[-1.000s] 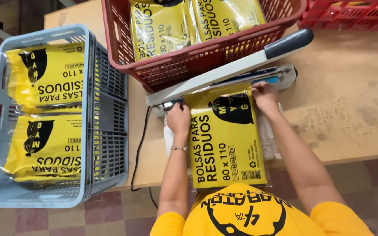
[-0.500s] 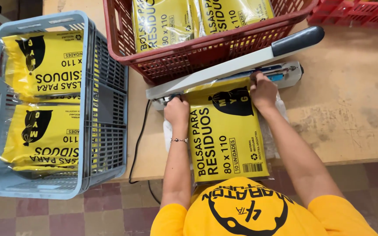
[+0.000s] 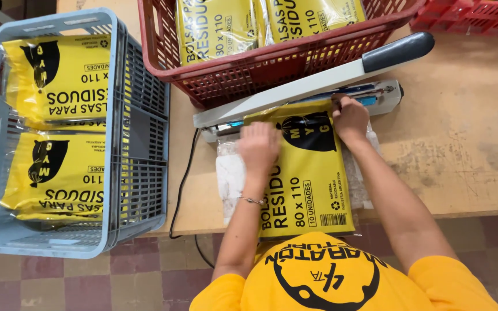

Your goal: Sealing packs of plastic bags using a manual heat sealer and sorting them into crates.

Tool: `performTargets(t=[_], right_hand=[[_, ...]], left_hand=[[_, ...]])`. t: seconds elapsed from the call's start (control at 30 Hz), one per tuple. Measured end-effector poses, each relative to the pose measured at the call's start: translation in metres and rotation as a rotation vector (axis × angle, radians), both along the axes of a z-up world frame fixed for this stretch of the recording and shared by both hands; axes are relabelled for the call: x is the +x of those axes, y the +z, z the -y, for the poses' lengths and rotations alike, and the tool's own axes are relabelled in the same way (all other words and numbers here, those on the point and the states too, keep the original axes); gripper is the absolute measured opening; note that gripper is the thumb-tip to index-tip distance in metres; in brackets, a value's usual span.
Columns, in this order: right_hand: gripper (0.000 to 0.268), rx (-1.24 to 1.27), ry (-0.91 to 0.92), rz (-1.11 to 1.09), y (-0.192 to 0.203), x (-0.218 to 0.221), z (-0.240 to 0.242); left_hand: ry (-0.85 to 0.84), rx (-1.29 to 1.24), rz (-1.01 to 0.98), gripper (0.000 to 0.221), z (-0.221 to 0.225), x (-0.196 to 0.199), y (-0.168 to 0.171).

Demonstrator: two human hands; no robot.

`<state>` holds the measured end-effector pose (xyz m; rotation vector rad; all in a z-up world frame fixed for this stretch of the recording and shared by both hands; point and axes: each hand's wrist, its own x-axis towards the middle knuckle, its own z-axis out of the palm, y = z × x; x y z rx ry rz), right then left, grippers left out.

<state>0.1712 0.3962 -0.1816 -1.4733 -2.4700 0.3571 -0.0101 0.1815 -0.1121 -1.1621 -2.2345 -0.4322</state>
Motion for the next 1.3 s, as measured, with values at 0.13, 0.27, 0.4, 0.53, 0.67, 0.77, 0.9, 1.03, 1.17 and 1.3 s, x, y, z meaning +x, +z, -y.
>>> performTargets(t=[0.13, 0.27, 0.4, 0.53, 0.67, 0.77, 0.9, 1.03, 1.17, 1.3], right_hand=[[0.024, 0.004, -0.025, -0.019, -0.010, 0.001, -0.010], [0.023, -0.113, -0.046, -0.115, 0.023, 0.010, -0.007], [0.010, 0.262, 0.054, -0.319, 0.102, 0.001, 0.026], [0.007, 0.683, 0.545, -0.420, 0.188, -0.037, 0.026], [0.015, 0.774, 0.699, -0.247, 0.213, -0.078, -0.003], [0.027, 0.408, 0.632, 0.010, 0.186, -0.077, -0.016], [0.053, -0.093, 0.509, 0.174, 0.185, -0.079, -0.011], [0.060, -0.191, 0.430, 0.310, 0.125, -0.079, -0.031], [0.067, -0.220, 0.434, 0.409, 0.130, -0.079, -0.031], [0.072, -0.187, 0.454, 0.376, 0.141, -0.076, -0.022]], left_hand=[[-0.480, -0.269, 0.327, 0.066, -0.007, 0.063, 0.029], [-0.515, -0.553, 0.431, 0.083, -0.004, 0.073, 0.048], [-0.525, -0.522, 0.459, 0.086, -0.005, 0.071, 0.044], [-0.525, -0.565, 0.428, 0.089, -0.006, 0.071, 0.036], [-0.550, -0.617, 0.493, 0.087, -0.007, 0.067, 0.047], [-0.549, -0.598, 0.499, 0.087, -0.007, 0.068, 0.049], [-0.550, -0.546, 0.478, 0.086, -0.007, 0.070, 0.030], [-0.557, -0.523, 0.473, 0.086, -0.006, 0.070, 0.038], [-0.597, -0.523, 0.520, 0.083, -0.004, 0.068, 0.036], [-0.646, -0.414, 0.678, 0.072, 0.027, 0.057, 0.058]])
